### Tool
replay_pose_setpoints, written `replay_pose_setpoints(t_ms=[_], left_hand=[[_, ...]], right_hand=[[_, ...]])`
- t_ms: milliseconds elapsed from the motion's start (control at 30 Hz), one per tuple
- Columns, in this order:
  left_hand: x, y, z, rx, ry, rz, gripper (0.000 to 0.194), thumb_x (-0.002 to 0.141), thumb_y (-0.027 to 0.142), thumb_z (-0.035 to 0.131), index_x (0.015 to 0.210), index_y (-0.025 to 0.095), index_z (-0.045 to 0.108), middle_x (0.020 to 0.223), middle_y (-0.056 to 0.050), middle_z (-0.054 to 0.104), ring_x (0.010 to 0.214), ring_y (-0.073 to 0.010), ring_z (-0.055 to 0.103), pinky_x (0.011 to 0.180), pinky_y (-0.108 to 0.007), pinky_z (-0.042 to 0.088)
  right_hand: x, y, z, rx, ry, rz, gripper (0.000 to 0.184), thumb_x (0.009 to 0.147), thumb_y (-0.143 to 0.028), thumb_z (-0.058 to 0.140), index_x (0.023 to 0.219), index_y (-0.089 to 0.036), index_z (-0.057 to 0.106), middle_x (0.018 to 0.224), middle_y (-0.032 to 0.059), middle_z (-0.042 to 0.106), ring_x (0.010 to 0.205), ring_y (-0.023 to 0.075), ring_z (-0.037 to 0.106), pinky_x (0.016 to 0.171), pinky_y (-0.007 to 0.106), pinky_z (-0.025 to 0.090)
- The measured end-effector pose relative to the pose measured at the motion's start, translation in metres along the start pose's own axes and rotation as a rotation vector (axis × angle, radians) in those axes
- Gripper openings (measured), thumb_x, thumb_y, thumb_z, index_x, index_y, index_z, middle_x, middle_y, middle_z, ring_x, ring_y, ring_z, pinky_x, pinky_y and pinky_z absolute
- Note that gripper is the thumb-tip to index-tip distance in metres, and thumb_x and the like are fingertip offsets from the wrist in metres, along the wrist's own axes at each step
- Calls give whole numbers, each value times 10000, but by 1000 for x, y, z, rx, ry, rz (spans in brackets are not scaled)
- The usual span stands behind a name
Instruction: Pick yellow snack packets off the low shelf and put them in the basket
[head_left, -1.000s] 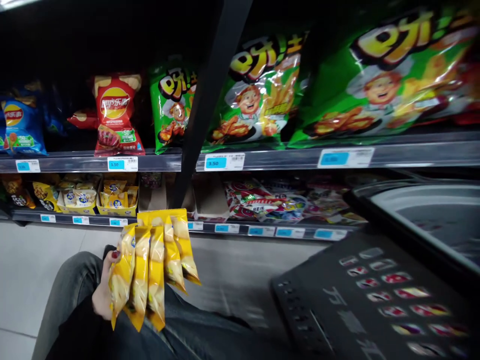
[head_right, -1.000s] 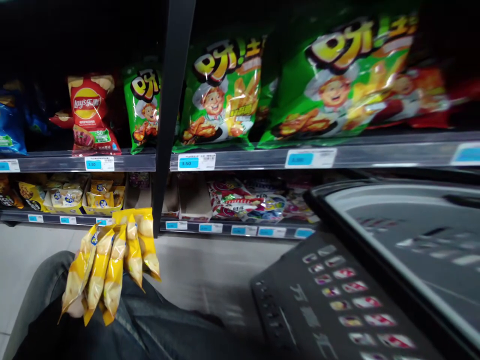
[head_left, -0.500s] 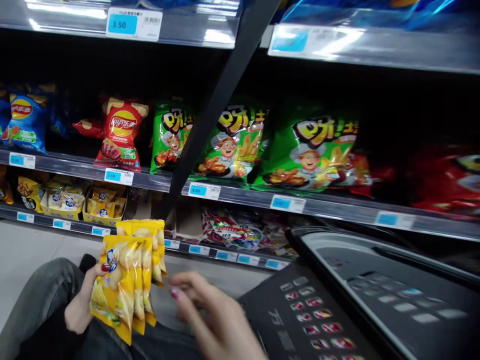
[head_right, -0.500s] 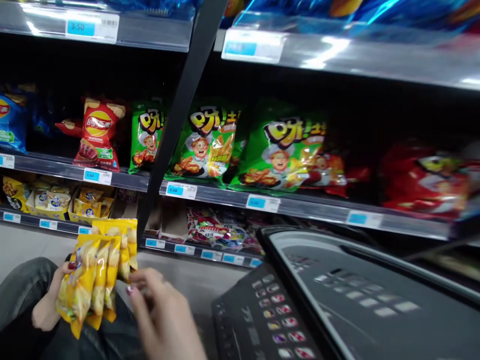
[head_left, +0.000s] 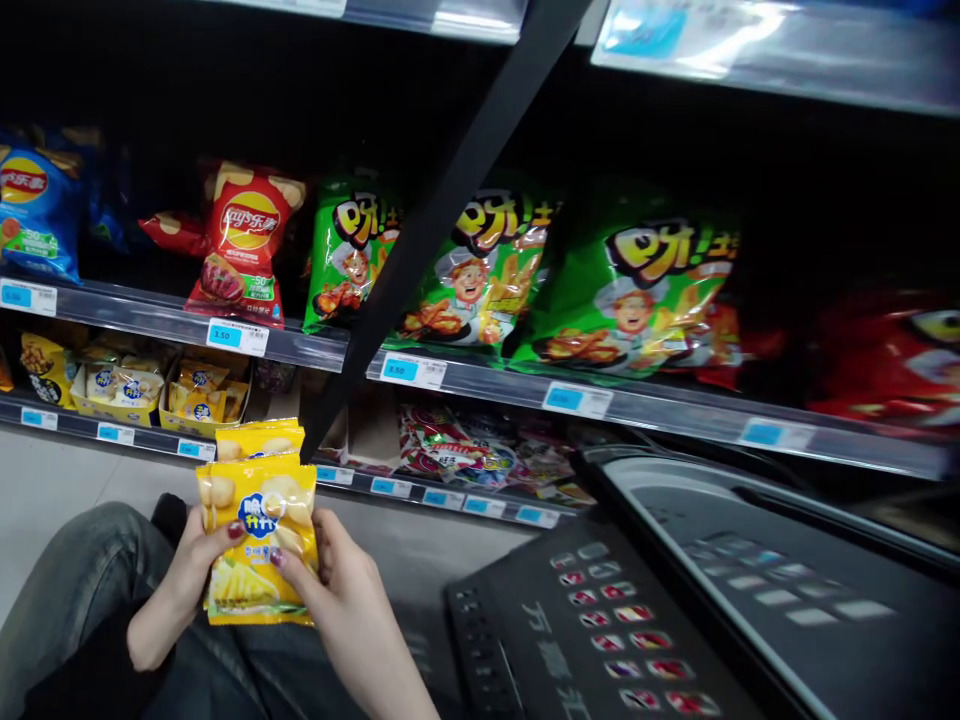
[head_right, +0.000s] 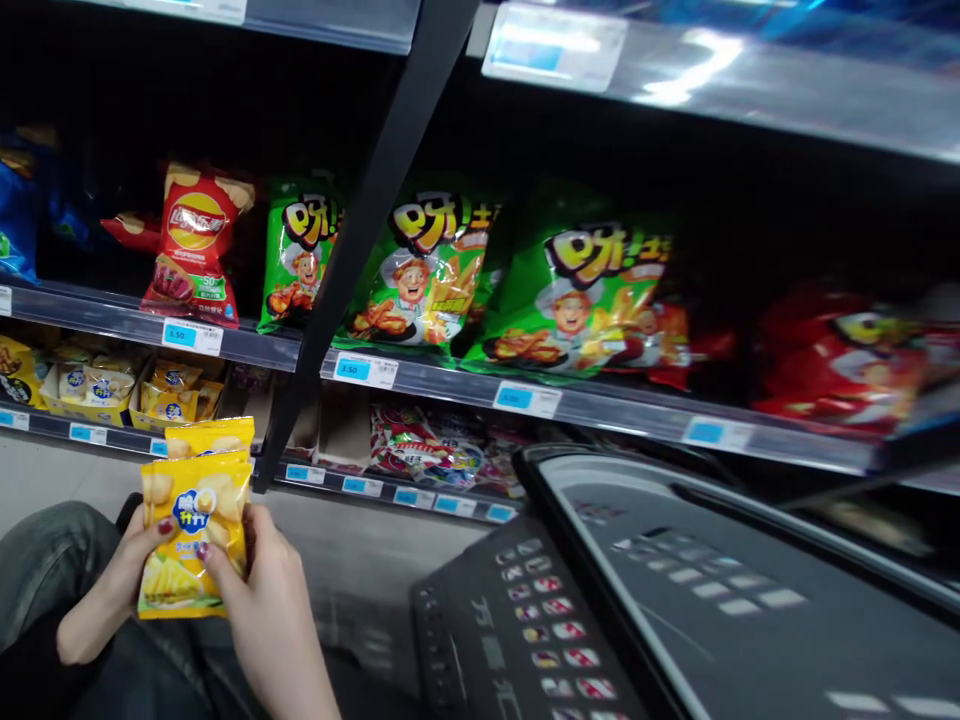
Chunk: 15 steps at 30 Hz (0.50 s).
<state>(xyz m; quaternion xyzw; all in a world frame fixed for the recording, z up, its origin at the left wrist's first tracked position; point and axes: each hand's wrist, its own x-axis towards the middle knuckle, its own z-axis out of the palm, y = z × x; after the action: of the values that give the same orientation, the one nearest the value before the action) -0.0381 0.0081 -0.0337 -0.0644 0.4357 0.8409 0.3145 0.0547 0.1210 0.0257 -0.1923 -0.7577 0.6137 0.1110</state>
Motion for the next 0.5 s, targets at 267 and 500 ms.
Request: replay_pose_setpoints(t_ms=[267, 500], left_hand=[[1, 16, 2, -23, 155, -80, 333, 647, 115, 662, 965, 156, 576, 724, -63, 721, 676, -275, 687, 610, -386, 571], [-4, 25, 5, -11, 209, -154, 326, 754, 55, 522, 1074, 102, 566, 614, -50, 709, 563, -253, 677, 502, -348, 577]], right_hand=[[4, -3, -44, 642, 94, 23, 344, 697, -370, 642, 990, -211, 553, 949, 52, 653, 811, 201, 616, 670, 292, 474], [4, 14, -50, 1173, -256, -132, 336, 756, -431, 601, 644, -224, 360, 334, -157, 244, 225, 18, 44, 283, 146, 127]])
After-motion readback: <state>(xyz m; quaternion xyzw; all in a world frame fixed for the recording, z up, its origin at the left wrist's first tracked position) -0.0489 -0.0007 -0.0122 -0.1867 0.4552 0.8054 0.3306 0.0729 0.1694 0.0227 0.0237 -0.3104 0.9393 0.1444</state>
